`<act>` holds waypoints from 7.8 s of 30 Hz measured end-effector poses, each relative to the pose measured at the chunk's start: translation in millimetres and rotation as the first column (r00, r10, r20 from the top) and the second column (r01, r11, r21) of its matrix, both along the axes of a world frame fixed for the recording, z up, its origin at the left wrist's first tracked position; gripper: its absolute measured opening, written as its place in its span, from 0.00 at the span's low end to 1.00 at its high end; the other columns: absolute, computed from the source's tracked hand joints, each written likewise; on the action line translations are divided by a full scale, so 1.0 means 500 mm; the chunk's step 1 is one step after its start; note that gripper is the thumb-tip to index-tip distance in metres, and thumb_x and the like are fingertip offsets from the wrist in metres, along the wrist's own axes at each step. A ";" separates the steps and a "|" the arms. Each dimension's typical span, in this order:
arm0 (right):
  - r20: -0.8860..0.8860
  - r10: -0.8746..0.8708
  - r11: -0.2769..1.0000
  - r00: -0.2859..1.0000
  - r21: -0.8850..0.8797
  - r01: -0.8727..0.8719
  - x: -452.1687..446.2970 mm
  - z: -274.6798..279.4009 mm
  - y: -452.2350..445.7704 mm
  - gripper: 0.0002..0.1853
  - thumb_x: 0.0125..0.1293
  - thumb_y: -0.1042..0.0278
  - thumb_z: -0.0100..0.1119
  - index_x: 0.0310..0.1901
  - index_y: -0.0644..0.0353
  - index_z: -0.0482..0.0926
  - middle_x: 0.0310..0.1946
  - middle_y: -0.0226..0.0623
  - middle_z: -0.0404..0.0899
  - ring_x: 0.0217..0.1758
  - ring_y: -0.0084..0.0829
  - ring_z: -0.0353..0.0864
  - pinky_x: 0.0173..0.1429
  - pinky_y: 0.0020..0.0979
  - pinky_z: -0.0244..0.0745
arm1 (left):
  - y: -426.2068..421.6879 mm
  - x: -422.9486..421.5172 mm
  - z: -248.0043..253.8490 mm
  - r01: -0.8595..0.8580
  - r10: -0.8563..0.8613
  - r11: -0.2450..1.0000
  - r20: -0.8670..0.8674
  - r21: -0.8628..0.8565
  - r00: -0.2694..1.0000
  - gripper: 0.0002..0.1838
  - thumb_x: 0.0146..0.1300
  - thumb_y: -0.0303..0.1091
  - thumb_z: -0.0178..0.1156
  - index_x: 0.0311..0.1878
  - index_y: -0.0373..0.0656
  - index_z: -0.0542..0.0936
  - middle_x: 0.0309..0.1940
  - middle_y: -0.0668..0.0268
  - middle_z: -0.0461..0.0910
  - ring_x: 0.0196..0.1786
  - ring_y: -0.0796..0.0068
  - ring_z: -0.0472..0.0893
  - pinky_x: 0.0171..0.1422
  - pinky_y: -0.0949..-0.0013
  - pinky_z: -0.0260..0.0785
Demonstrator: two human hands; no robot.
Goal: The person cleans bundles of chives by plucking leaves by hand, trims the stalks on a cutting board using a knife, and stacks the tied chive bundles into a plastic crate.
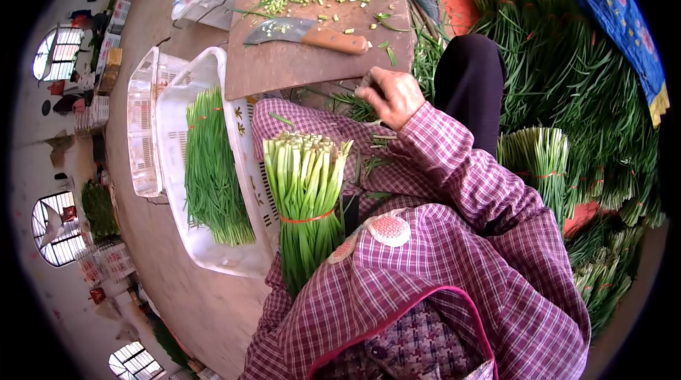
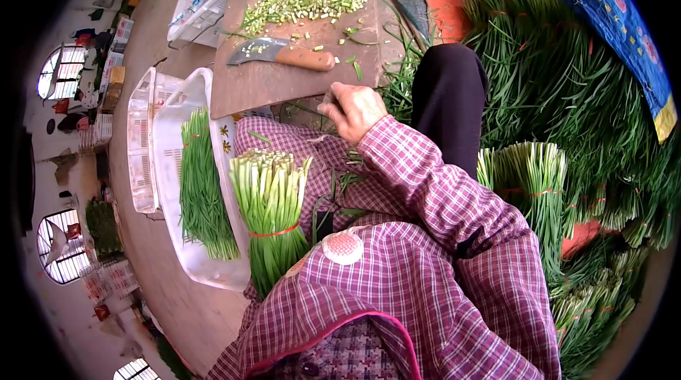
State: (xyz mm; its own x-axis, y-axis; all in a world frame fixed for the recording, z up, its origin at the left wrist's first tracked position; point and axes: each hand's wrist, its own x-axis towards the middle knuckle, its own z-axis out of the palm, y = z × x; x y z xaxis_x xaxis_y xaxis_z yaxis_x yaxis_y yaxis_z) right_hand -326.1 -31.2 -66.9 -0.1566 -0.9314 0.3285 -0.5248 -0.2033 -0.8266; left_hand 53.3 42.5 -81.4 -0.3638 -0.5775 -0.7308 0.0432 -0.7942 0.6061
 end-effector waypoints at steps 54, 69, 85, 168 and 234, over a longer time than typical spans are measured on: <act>-0.023 0.015 0.988 1.000 -0.154 -0.018 0.073 -0.016 -0.029 0.12 0.66 0.62 0.57 0.32 0.62 0.71 0.25 0.47 0.76 0.30 0.50 0.79 0.32 0.46 0.71 | -0.035 0.006 0.008 0.016 -0.015 1.000 0.031 -0.018 0.999 0.58 0.45 0.29 0.73 0.76 0.39 0.46 0.49 0.59 0.76 0.33 0.76 0.74 0.41 0.70 0.68; 0.023 0.378 0.926 0.925 0.009 -0.378 0.130 0.031 0.096 0.12 0.58 0.62 0.62 0.30 0.63 0.76 0.26 0.46 0.78 0.28 0.47 0.80 0.33 0.45 0.74 | -0.028 0.019 0.002 -0.016 0.017 1.000 0.035 -0.018 0.999 0.57 0.45 0.28 0.72 0.76 0.40 0.46 0.48 0.59 0.76 0.31 0.76 0.73 0.39 0.71 0.68; 0.959 0.019 0.970 0.283 0.052 -0.239 0.076 0.059 -0.053 0.19 0.73 0.59 0.52 0.58 0.63 0.72 0.50 0.40 0.79 0.55 0.26 0.75 0.60 0.28 0.71 | -0.020 -0.023 0.055 0.145 -0.094 0.921 0.154 -0.362 0.984 0.61 0.38 0.41 0.77 0.73 0.31 0.51 0.59 0.57 0.71 0.50 0.70 0.77 0.59 0.67 0.68; -0.607 0.512 0.806 0.608 0.094 -0.584 0.218 0.053 -0.156 0.12 0.54 0.62 0.56 0.40 0.53 0.79 0.37 0.35 0.80 0.43 0.36 0.80 0.53 0.40 0.70 | -0.053 0.316 -0.161 0.422 -0.105 0.904 0.919 -0.071 0.379 0.59 0.48 0.51 0.73 0.72 0.27 0.49 0.65 0.38 0.65 0.64 0.46 0.71 0.66 0.59 0.66; -0.309 -0.490 0.669 0.815 0.466 0.579 -0.418 -0.118 0.372 0.23 0.62 0.54 0.60 0.55 0.58 0.74 0.44 0.43 0.83 0.46 0.47 0.82 0.52 0.43 0.76 | -0.383 0.043 -0.116 0.671 -0.118 0.676 0.854 -0.304 0.506 0.49 0.61 0.61 0.57 0.77 0.49 0.47 0.75 0.54 0.52 0.76 0.57 0.48 0.78 0.64 0.40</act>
State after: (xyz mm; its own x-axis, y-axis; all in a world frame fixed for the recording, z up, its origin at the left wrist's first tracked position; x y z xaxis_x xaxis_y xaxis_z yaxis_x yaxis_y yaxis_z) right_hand -535.0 154.9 -125.7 -0.6739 -0.7301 -0.1137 -0.5275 0.5831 -0.6178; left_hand 74.7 -149.0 -139.5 -0.1756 -0.8788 -0.4436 -0.8395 -0.1016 0.5338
